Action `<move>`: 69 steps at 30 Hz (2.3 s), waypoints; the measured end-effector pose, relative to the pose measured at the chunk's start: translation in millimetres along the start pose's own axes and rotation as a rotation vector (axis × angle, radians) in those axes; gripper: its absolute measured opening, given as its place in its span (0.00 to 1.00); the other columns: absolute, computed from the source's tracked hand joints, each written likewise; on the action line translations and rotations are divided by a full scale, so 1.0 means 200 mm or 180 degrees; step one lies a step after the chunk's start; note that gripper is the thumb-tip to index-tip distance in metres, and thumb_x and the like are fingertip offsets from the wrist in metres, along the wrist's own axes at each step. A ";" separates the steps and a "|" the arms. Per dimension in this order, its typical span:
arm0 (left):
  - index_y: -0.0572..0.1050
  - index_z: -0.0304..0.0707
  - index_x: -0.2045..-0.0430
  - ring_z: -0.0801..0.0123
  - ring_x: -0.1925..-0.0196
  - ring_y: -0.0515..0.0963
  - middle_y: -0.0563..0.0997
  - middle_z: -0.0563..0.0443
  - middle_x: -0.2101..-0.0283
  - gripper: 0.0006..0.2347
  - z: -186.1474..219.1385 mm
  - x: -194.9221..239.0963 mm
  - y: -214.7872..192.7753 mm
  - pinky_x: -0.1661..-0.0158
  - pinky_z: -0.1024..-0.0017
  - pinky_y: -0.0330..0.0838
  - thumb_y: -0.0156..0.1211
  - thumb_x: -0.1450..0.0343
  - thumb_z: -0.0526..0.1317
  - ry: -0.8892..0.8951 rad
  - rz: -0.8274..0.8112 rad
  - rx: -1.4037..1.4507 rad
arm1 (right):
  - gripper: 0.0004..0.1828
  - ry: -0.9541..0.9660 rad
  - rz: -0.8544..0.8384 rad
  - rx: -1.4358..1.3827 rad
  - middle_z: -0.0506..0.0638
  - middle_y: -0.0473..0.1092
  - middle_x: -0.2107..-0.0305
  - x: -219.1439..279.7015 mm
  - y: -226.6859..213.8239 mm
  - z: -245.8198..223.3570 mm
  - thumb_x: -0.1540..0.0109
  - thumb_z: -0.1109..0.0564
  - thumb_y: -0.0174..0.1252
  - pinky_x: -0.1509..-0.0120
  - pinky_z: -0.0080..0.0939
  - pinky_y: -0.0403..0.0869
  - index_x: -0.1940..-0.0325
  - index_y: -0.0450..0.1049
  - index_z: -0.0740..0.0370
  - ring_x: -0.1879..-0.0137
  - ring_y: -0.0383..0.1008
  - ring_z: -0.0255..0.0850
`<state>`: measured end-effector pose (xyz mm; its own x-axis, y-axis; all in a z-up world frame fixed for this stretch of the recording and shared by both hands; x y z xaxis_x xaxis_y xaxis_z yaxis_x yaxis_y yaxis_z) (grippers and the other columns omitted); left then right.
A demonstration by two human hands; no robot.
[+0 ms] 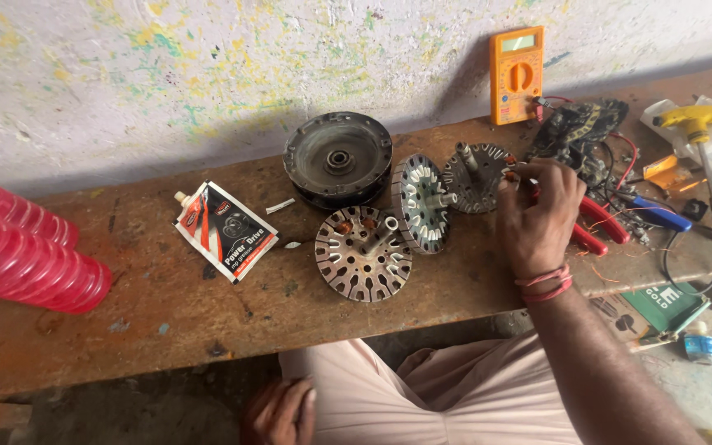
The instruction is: The person works on a disassembled electric motor rotor, using pliers to strip and trim copper wire ends and adjusting the commutator segments. The person handles the rotor and stator components on a wooden workbench.
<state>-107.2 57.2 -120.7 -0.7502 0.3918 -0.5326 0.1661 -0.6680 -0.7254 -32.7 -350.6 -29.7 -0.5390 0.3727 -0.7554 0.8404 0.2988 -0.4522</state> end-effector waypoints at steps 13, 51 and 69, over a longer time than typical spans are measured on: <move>0.62 0.23 0.41 0.40 0.45 0.75 0.72 0.21 0.46 0.39 0.32 -1.06 0.10 0.50 0.49 0.74 0.72 0.36 0.56 -0.0319 -0.0397 -0.0851 | 0.06 -0.0132 -0.0347 -0.0110 0.57 0.72 0.64 0.08 -0.03 -0.13 0.38 0.59 0.65 0.47 0.54 0.68 0.62 0.75 0.62 0.53 0.70 0.56; 0.62 0.26 0.36 0.43 0.34 0.67 0.68 0.30 0.37 0.29 0.07 -0.58 -0.10 0.34 0.48 0.61 0.63 0.32 0.39 0.0206 0.1274 -0.0435 | 0.50 -0.0923 -0.0990 -0.0689 0.70 0.59 0.38 0.09 -0.02 -0.56 0.52 0.42 0.76 0.34 0.63 0.64 0.33 0.62 0.67 0.35 0.63 0.65; 0.63 0.23 0.40 0.37 0.35 0.69 0.69 0.25 0.38 0.26 0.05 -0.62 -0.10 0.36 0.46 0.64 0.62 0.31 0.40 -0.0069 0.1167 -0.0405 | 0.25 0.1044 -0.1660 -0.2497 0.56 0.76 0.70 -0.10 -0.13 -0.36 0.48 0.55 0.67 0.73 0.42 0.71 0.50 0.72 0.70 0.73 0.73 0.41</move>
<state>-23.3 15.8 -36.2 -0.6393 0.1272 -0.7584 0.5028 -0.6770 -0.5374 -48.1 -302.0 30.4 -0.9185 0.2184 -0.3296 0.2821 0.9460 -0.1594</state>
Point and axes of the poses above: each hand's wrist, its own x-axis away from the middle knuckle, its own y-axis out of the palm, z = x × y, the point moved 7 cm from there along -x, towards the middle knuckle
